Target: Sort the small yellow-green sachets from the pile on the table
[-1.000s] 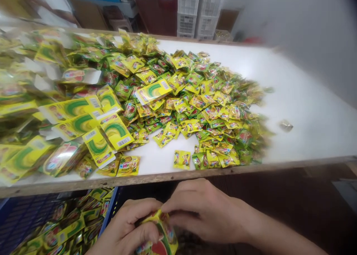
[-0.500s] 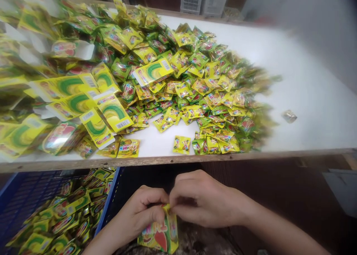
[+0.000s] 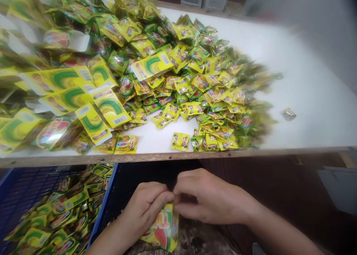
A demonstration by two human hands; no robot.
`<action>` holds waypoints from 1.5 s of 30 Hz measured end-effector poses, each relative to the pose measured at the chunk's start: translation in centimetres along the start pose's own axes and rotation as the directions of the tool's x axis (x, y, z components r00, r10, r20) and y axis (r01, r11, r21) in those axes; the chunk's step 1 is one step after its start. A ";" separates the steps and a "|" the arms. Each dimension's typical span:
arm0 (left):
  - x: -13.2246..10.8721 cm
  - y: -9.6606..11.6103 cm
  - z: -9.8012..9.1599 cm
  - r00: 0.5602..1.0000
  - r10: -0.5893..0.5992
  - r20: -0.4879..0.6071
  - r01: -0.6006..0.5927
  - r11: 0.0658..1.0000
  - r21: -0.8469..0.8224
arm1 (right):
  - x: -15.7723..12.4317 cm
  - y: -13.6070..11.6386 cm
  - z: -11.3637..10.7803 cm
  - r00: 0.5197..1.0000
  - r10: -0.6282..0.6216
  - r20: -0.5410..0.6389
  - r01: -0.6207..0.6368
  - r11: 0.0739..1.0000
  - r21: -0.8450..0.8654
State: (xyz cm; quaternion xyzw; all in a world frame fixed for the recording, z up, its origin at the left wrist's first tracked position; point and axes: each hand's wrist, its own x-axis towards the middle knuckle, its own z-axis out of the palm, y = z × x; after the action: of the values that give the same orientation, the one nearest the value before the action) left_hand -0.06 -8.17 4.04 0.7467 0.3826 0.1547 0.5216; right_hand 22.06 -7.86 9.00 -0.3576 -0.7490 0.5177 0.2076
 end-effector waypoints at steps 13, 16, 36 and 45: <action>1.1 -0.8 0.2 0.997 0.028 0.071 -0.008 0.963 -0.268 | 2.0 4.9 1.5 0.982 -0.107 0.157 -0.026 0.743 0.669; 1.0 -0.7 0.0 0.997 0.020 0.079 0.005 0.952 -0.305 | 2.1 5.0 1.7 0.985 -0.101 0.143 -0.032 0.699 0.714; -0.9 -0.6 -0.7 0.806 -0.168 -0.568 -0.031 0.946 -0.324 | 1.4 -0.7 2.7 0.876 0.193 -0.442 -0.073 0.959 0.274; -0.4 1.1 -1.7 0.898 -0.029 -0.440 -0.115 0.948 -0.297 | 2.8 -0.7 2.5 0.868 0.022 -0.497 0.039 0.993 0.113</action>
State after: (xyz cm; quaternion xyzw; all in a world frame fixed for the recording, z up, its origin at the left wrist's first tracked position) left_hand -0.91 -7.52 5.74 0.6078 0.4438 0.3896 0.5309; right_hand 18.22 -7.46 8.55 -0.4624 -0.6397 0.4510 0.4166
